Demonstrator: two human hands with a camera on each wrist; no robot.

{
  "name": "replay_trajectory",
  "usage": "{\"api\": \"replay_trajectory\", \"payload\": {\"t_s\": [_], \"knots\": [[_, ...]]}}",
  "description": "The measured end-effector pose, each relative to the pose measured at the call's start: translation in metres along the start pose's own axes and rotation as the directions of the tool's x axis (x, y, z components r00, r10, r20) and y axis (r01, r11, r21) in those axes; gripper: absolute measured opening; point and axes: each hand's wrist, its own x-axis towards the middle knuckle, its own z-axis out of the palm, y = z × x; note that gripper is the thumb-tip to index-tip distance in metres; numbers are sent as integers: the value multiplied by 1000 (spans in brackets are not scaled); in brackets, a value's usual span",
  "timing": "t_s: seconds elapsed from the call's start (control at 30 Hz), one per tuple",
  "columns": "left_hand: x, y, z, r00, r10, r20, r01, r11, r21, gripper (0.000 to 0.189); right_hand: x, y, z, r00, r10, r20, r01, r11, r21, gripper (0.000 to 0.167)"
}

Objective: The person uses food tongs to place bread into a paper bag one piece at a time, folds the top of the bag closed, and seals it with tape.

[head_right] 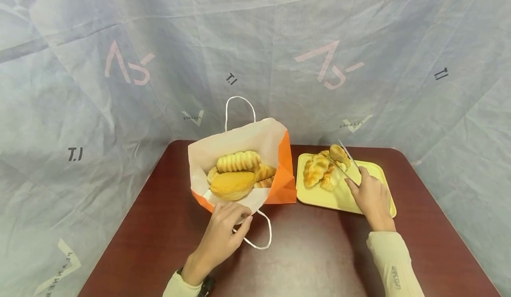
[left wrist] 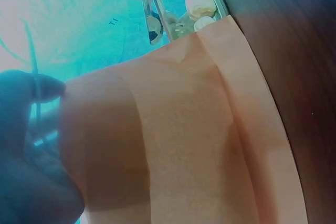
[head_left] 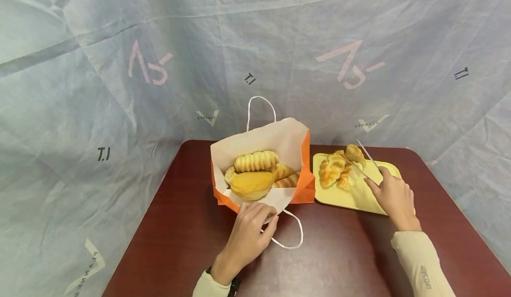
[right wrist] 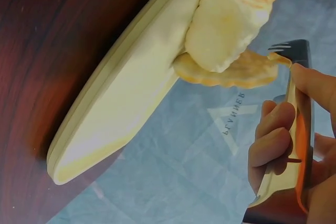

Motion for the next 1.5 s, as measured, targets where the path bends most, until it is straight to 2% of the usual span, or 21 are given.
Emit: {"api": "replay_trajectory", "payload": {"t_s": [0.2, 0.37, 0.6, 0.83, 1.13, 1.37, 1.5], "knots": [[-1, 0, 1, 1000, 4, -9, -4, 1000, -1, 2, 3, 7, 0, 995, 50, 82, -48, 998, -27, 63], [-1, 0, 2, 1000, 7, -11, -7, 1000, -1, 9, 4, 11, 3, 988, 88, 128, -84, 996, -34, 66], [-2, 1, 1, 1000, 1, -3, -1, 1000, -7, 3, 5, 15, 10, 983, 117, 139, -115, 993, -25, 65], [-2, 1, 2, 1000, 0, -7, 0, 1000, -7, 3, 5, 18, 14, 986, 100, 130, -100, 995, -7, 62], [-2, -1, 2, 1000, -1, -11, 1, 1000, -7, 7, -1, 17, 19, 996, 74, 58, -75, 997, 13, 47], [-2, 0, 2, 1000, -1, -7, 1, 1000, -7, 6, -9, 20, 27, 998, 8, -69, -7, 1000, 6, 36], [-2, -1, 3, 1000, -1, -6, 1, 1000, -1, 6, -13, 19, 28, 995, 4, -103, -3, 1000, 12, 35]]}}
